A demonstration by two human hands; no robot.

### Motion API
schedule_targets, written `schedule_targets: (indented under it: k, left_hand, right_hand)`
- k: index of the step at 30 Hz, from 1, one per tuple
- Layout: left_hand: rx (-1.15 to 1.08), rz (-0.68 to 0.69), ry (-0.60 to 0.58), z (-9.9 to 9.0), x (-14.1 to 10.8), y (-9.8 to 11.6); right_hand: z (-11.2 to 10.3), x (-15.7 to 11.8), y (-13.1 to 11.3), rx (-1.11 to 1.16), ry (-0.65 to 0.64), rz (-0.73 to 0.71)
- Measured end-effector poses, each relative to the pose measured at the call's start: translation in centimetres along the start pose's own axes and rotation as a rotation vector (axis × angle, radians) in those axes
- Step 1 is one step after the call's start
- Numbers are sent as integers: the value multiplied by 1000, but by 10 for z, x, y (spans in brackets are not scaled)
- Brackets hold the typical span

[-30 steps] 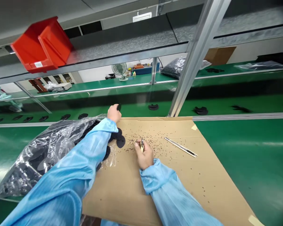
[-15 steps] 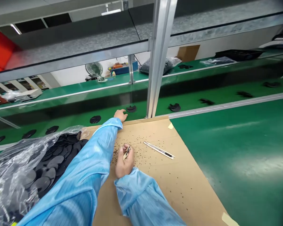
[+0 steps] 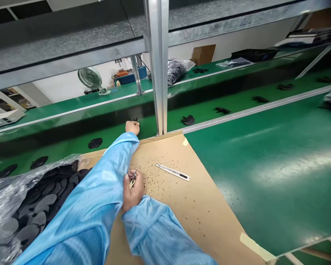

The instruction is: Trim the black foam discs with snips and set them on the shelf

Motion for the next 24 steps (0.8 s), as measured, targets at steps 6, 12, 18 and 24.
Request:
schedule_targets:
  k: [6,12,18,24]
  left_hand:
    - [-526,-139,283,-100,-55,-27]
    - [-1022,-258,119,-160,-164,-86]
    - [-1390,-346,-62,-151,-255,-146]
    - [-1466,-362,-79,-144,-271,-164]
  right_hand:
    - [6,2,7,-53,-45,-18]
    - [13,4,-1,-110,-142,-128]
    - [27,-17,-36,-353,-456,-455]
    - [37,-38,-37,-625,-639,-635]
Point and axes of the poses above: each hand's wrist, its own x-axis towards the middle knuckle, its own z-axis out of the palm, y = z × x, the point moved 9 cm from there along x, towards the middle knuckle, and after that the axes turned 2 degrees about -z, right-handed, at the moved point
